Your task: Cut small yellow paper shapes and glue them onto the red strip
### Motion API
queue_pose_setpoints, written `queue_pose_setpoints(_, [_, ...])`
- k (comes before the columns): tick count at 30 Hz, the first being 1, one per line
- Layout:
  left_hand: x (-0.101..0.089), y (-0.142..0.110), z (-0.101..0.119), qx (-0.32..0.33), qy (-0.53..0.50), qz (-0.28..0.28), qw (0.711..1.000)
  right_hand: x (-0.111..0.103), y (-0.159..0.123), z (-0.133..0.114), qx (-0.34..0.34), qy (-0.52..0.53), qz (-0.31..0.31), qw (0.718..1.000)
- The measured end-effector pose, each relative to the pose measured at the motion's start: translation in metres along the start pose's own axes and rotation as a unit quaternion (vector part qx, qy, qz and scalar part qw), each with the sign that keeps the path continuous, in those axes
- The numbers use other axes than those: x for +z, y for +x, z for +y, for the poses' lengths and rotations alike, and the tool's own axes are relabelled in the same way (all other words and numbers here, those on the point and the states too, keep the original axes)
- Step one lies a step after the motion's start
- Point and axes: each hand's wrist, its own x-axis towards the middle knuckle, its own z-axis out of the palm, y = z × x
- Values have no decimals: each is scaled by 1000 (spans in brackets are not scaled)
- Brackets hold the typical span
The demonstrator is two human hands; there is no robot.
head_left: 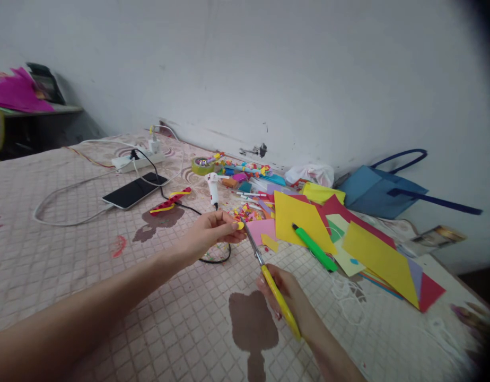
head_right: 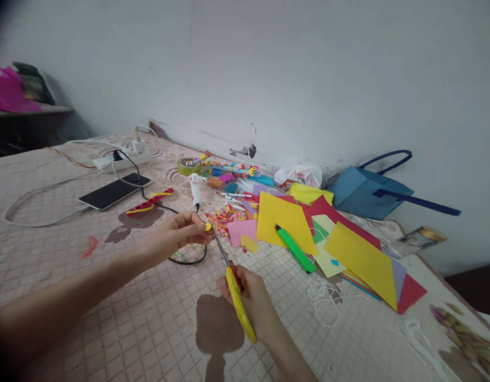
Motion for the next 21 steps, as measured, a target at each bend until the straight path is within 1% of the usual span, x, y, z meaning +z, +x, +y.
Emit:
queue_pose_setpoints(4, [-5, 2, 0, 0, 11, -6, 1000, -1, 3, 3, -2, 2, 6, 1000])
queue_pose_setpoints(6, [-7, 3, 0, -9, 29, -3, 1000, -7, 7, 5, -11, -21, 32, 999])
queue_pose_setpoints(8, [-8, 3, 0, -38, 65, -7, 997, -17, 12, 7, -16, -78, 76, 994])
queue_pose_setpoints(10, [-7, 3, -1, -73, 110, -19, 991, -30, 18, 12, -10, -189, 130, 973])
queue_pose_setpoints(12, [-5, 1, -2, -100, 146, -35, 984, -43, 23, 19, 18, -326, 176, 929])
queue_pose_setpoints(13, [-4, 0, -3, -110, 156, -43, 981, -48, 26, 24, 33, -375, 196, 905])
queue_pose_setpoints(14, [-2, -1, -4, -117, 160, -50, 979, -53, 28, 28, 39, -410, 206, 888])
queue_pose_setpoints(15, [-1, -2, -4, -124, 161, -56, 977, -57, 30, 33, 38, -433, 209, 876])
queue_pose_setpoints(18, [1, -4, -6, -138, 158, -67, 975, -65, 32, 43, 25, -472, 202, 858])
queue_pose_setpoints(21, [2, -5, -7, -144, 155, -80, 974, -67, 31, 40, -4, -479, 222, 849])
